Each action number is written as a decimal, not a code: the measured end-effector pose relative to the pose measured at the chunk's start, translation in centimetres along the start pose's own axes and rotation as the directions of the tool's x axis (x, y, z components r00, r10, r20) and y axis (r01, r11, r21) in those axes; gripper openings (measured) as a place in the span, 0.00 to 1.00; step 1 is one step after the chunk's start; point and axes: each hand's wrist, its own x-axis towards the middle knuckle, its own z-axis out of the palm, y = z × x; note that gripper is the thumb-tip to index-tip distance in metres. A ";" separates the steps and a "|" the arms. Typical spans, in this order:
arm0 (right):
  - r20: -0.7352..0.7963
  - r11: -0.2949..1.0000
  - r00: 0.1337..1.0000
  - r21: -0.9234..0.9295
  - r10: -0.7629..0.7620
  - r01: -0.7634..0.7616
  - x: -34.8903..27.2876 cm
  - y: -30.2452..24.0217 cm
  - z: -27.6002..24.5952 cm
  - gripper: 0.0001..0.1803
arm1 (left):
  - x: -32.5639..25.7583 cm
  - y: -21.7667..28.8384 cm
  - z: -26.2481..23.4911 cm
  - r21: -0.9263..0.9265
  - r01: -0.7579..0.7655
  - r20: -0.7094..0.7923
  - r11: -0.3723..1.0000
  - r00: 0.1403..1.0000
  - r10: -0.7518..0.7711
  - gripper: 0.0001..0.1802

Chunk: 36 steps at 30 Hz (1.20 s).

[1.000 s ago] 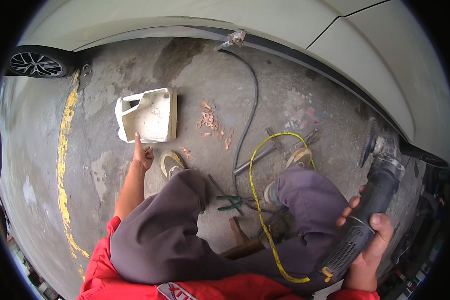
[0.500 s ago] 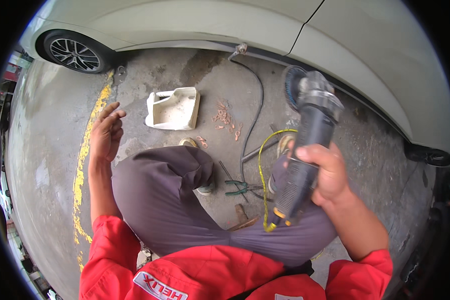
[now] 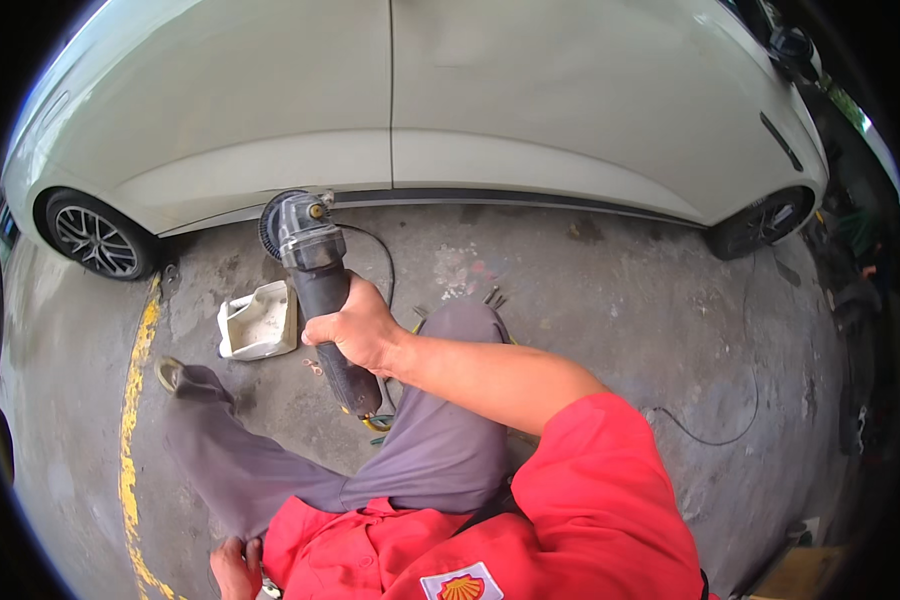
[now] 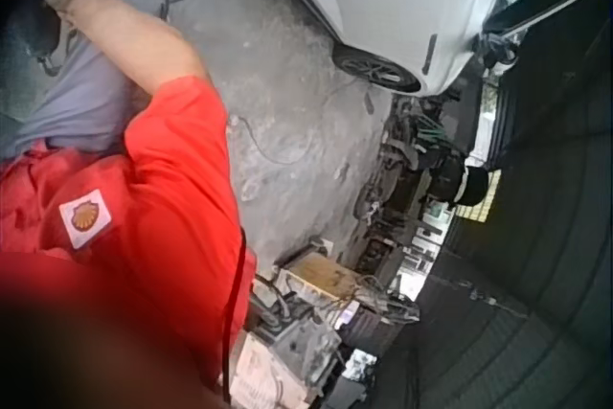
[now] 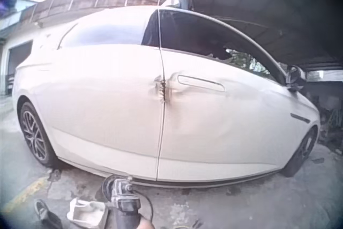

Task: The person uses a heat gun to apply heat to a dent on the side of a white car. They then switch to an angle grinder to grind small metal pieces, producing sparks.

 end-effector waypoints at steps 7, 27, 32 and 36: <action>0.071 1.000 0.997 0.021 0.021 -0.022 -0.6 1.3 0.6 0.18 | -4.6 -2.4 0.2 -0.037 -0.255 0.705 0.966 0.678 0.206 0.14; -0.054 0.921 0.986 0.367 0.161 -0.130 2.7 3.6 1.1 0.22 | 24.6 19.0 -0.3 -0.754 -0.047 0.293 0.655 0.869 0.399 0.34; -0.314 0.959 0.930 0.258 0.194 -0.113 6.0 7.9 -0.6 0.16 | 27.7 18.1 0.5 -0.642 -0.045 0.392 0.765 0.838 0.379 0.40; -0.333 0.911 0.887 0.364 0.321 -0.194 8.7 10.1 -1.9 0.17 | 29.3 15.2 0.7 -0.884 0.269 0.448 0.383 0.720 0.530 0.44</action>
